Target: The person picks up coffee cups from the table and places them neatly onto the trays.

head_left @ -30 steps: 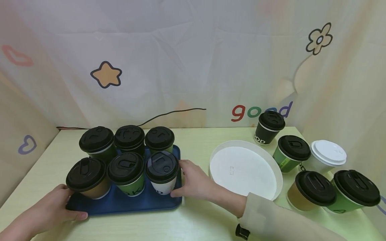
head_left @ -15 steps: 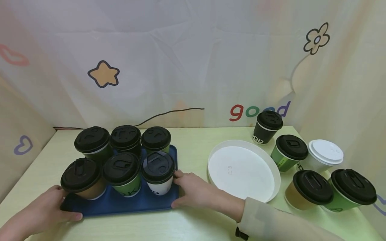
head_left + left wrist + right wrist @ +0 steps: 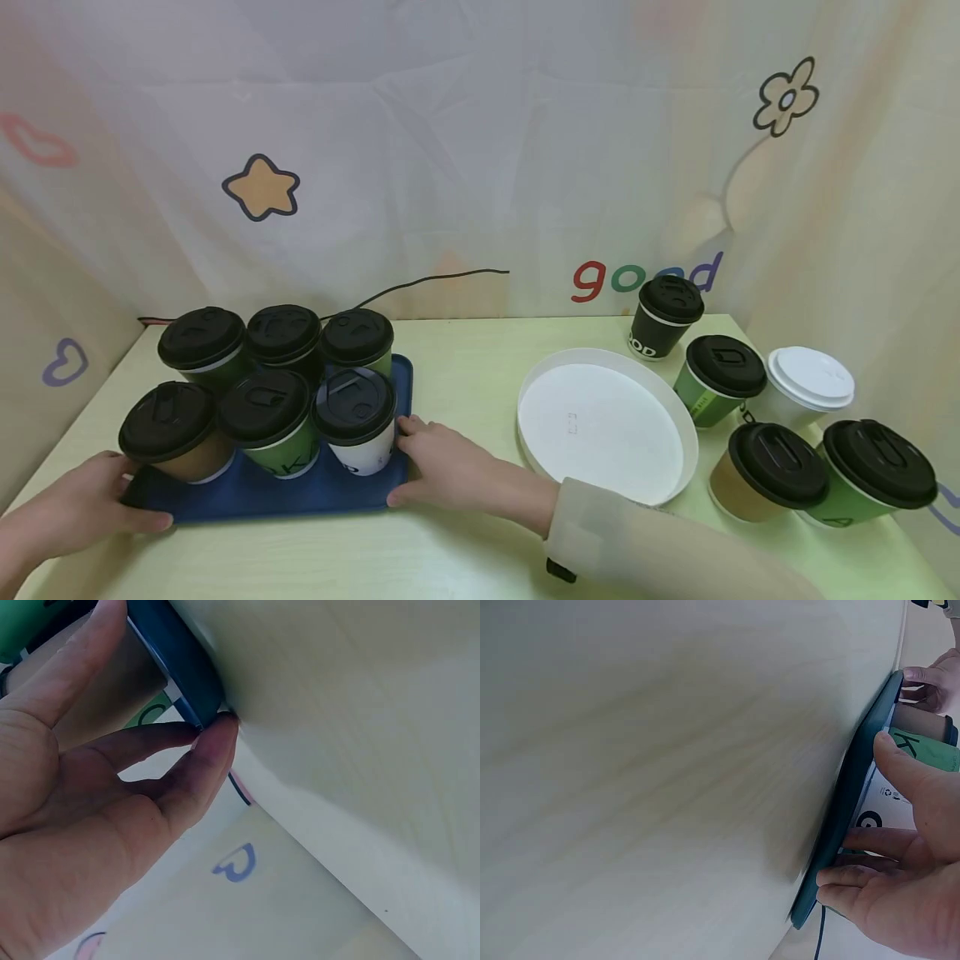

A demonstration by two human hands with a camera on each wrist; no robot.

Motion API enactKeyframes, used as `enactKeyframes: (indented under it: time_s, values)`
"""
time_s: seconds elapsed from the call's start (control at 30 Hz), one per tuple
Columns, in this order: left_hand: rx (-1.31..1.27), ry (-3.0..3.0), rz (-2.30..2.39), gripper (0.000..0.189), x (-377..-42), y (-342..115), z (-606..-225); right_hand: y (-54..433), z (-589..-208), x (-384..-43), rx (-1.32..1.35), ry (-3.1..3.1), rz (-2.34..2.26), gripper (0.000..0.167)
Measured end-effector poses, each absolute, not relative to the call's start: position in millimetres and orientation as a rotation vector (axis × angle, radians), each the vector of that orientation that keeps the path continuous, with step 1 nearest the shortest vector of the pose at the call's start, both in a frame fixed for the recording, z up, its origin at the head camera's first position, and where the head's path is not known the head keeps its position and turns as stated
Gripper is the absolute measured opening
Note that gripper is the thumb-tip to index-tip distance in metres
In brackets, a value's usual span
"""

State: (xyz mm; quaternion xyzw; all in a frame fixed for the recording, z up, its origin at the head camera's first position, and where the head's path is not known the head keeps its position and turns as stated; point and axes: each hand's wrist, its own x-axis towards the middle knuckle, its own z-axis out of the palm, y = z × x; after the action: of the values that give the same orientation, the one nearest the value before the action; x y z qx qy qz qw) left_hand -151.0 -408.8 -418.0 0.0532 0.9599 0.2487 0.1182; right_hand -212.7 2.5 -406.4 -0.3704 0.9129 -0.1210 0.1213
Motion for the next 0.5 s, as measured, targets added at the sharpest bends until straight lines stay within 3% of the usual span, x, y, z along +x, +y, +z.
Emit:
enactKeyframes:
  time_s: [0.27,0.5]
  values:
    - [0.091,2.794,0.716,0.069,-154,-424,-424,-13,-410,-219,-1.077,2.683,-0.31,0.069]
    - [0.048,2.956,0.502,0.096,-144,-416,-431,3,-403,-203,-1.045,2.799,-0.083,0.074]
